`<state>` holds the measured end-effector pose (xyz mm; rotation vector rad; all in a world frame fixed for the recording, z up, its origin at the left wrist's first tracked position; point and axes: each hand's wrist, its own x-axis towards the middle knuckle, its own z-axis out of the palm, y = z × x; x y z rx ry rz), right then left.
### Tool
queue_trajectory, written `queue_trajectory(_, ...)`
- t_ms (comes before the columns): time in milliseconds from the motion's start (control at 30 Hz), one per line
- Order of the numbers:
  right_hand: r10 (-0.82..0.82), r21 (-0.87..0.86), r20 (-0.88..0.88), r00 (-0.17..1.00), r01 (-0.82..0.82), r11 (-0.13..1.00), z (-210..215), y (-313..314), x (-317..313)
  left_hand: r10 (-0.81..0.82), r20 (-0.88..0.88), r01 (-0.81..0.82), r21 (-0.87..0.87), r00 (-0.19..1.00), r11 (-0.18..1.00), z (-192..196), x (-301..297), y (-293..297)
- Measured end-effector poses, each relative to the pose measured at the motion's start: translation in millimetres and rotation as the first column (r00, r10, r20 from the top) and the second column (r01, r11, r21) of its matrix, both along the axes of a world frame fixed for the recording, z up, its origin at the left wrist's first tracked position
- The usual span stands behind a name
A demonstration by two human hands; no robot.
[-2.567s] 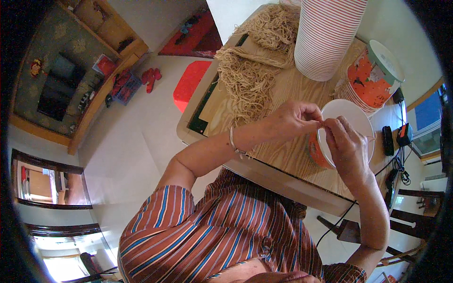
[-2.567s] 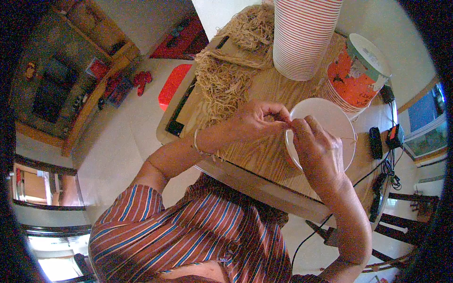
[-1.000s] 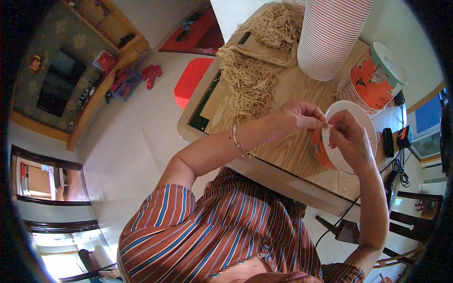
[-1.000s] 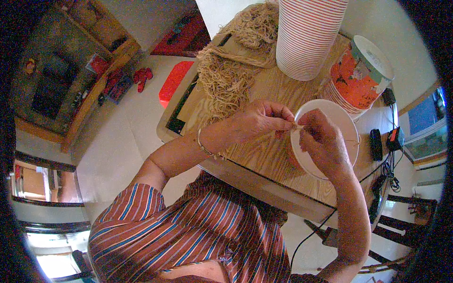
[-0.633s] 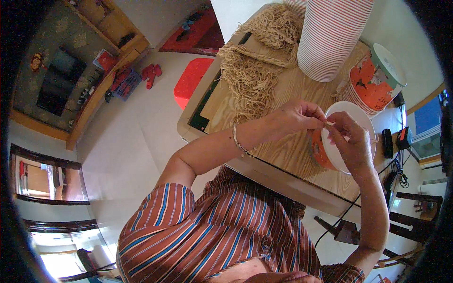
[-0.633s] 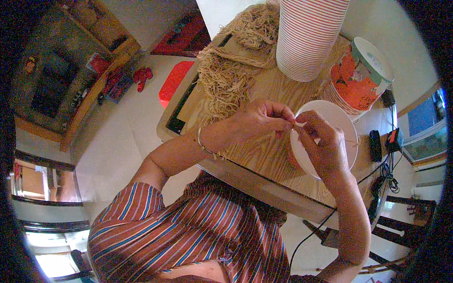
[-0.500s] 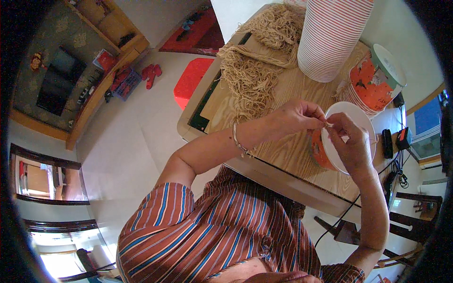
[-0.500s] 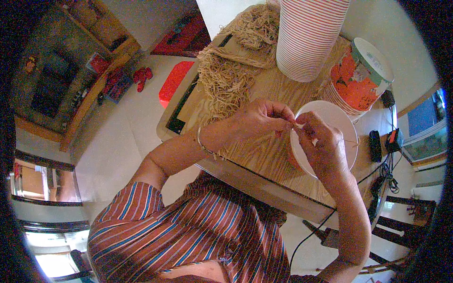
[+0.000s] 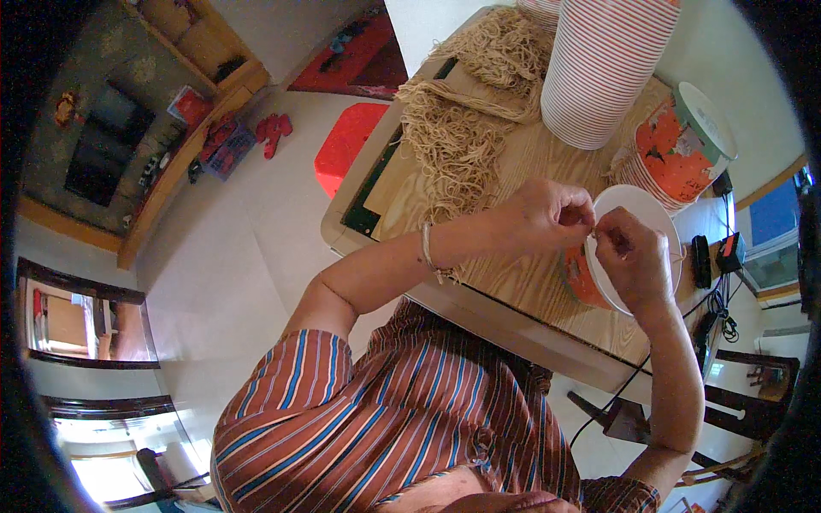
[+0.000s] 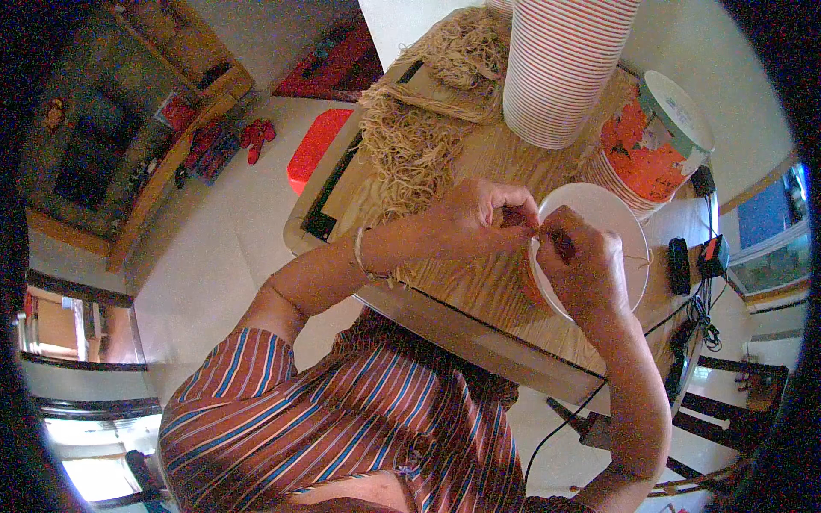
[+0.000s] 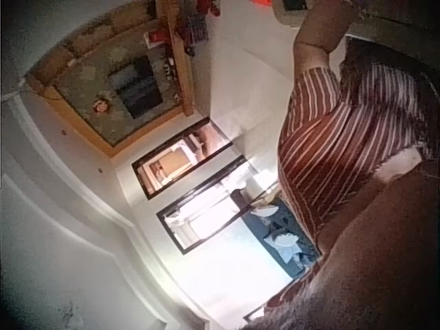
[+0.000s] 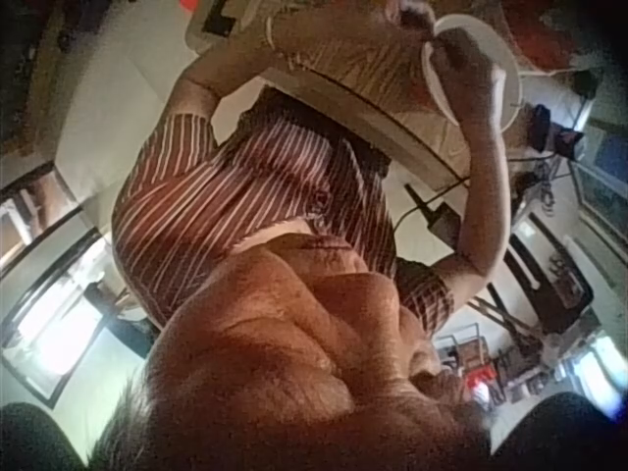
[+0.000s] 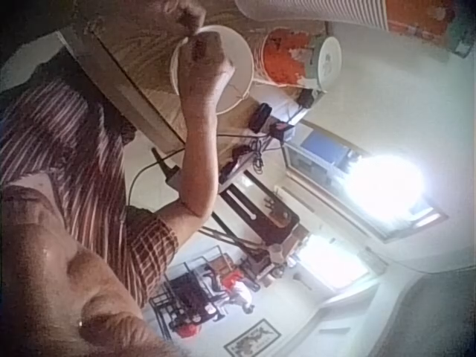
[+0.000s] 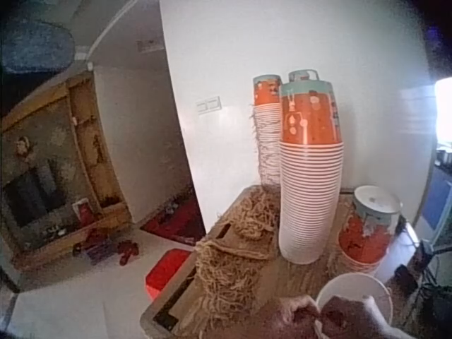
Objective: Tying elastic strings to paper cups and organizing stacks of cups for packaging.
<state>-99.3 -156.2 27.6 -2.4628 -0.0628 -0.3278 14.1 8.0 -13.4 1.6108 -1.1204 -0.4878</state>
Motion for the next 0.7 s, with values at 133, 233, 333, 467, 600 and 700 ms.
queue_trajectory(133, -0.032, 0.382, -0.313, 0.949, 0.157, 0.911, 10.9, -3.7, 6.8, 0.027, -0.044, -0.027, -0.009, 0.999, 1.000, 0.6, -4.2, -0.2)
queue_trajectory(233, -0.006, 0.473, -0.354, 0.935, 0.185, 0.861, 13.7, -4.4, 7.7, 0.073, -0.089, -0.082, -0.105, 0.993, 0.991, -8.3, -6.0, 0.2)
queue_trajectory(333, 0.018, 0.521, -0.374, 0.927, 0.194, 0.831, 12.0, -6.1, 7.8, 0.123, -0.177, -0.141, -0.091, 0.976, 0.986, -7.9, -10.6, 0.9)
queue_trajectory(467, 0.014, 0.525, -0.377, 0.926, 0.202, 0.827, 12.6, -6.0, 7.6, 0.089, -0.184, -0.109, -0.102, 0.979, 0.989, -4.0, -15.2, 1.3)
queue_trajectory(600, 0.031, 0.542, -0.380, 0.925, 0.195, 0.817, 12.2, -7.3, 7.2, 0.096, -0.159, -0.109, -0.078, 0.983, 0.991, -1.2, -17.6, 0.5)
queue_trajectory(700, 0.034, 0.558, -0.369, 0.929, 0.192, 0.807, 12.3, -6.9, 6.3, 0.095, -0.186, -0.110, -0.070, 0.978, 0.991, -8.7, -15.4, -2.8)
